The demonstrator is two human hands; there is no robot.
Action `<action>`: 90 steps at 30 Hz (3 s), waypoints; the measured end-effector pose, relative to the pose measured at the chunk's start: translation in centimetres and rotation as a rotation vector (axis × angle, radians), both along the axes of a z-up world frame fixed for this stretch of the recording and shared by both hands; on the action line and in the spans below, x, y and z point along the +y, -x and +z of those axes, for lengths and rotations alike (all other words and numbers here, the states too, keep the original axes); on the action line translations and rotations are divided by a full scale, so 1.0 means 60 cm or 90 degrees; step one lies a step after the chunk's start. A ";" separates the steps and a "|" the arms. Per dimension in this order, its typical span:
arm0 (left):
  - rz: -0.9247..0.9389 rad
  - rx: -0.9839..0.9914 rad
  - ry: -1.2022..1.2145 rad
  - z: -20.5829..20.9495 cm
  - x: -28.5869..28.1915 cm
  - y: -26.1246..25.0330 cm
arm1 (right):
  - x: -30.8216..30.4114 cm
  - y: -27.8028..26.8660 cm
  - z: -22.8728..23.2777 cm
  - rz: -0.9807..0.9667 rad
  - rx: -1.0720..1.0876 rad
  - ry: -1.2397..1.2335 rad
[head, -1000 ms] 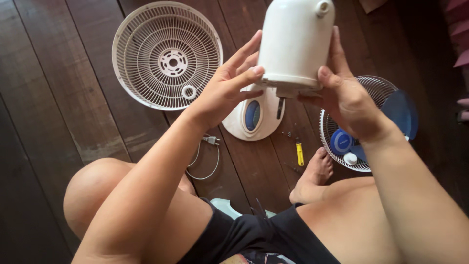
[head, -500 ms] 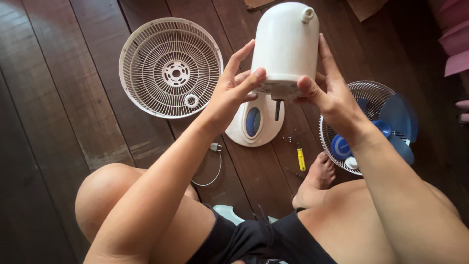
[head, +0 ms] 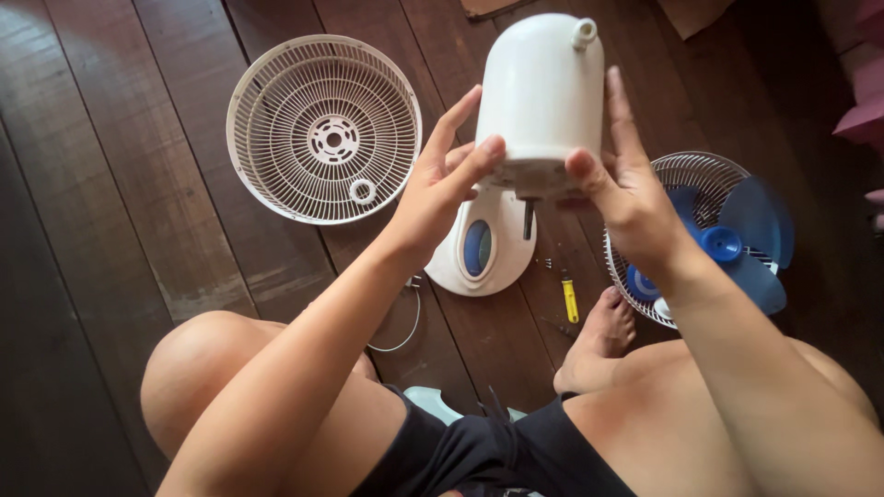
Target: The person disassembles a white electric fan by removing the front grille, unscrewing the motor housing, and detaching the motor assembly from the stand. The person then reattaches the motor housing to the stand and secures it with screws.
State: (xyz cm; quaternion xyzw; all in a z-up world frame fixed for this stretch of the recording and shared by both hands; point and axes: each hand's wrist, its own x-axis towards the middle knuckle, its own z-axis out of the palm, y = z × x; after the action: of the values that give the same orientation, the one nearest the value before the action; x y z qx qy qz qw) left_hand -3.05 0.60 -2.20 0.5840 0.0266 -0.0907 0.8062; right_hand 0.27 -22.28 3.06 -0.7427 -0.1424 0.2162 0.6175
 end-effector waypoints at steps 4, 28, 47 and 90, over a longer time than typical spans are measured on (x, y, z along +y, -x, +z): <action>0.020 -0.009 -0.043 -0.009 -0.002 -0.021 | 0.010 -0.010 0.003 -0.020 -0.351 0.234; 0.093 -0.342 -0.476 -0.057 -0.007 -0.100 | -0.002 -0.119 0.037 0.006 -0.155 0.108; 0.044 -0.422 -0.363 -0.050 -0.138 -0.023 | -0.137 -0.046 0.045 -0.083 -0.012 0.028; -0.050 -0.589 -0.317 -0.063 -0.192 -0.004 | -0.265 0.024 0.048 -0.110 -0.017 0.170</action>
State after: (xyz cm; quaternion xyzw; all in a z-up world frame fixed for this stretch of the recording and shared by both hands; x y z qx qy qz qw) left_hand -2.80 -10.90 -5.97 0.7376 -0.3335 0.1557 0.5662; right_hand -1.17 -38.17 5.93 -0.8304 -0.0563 0.1692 0.5278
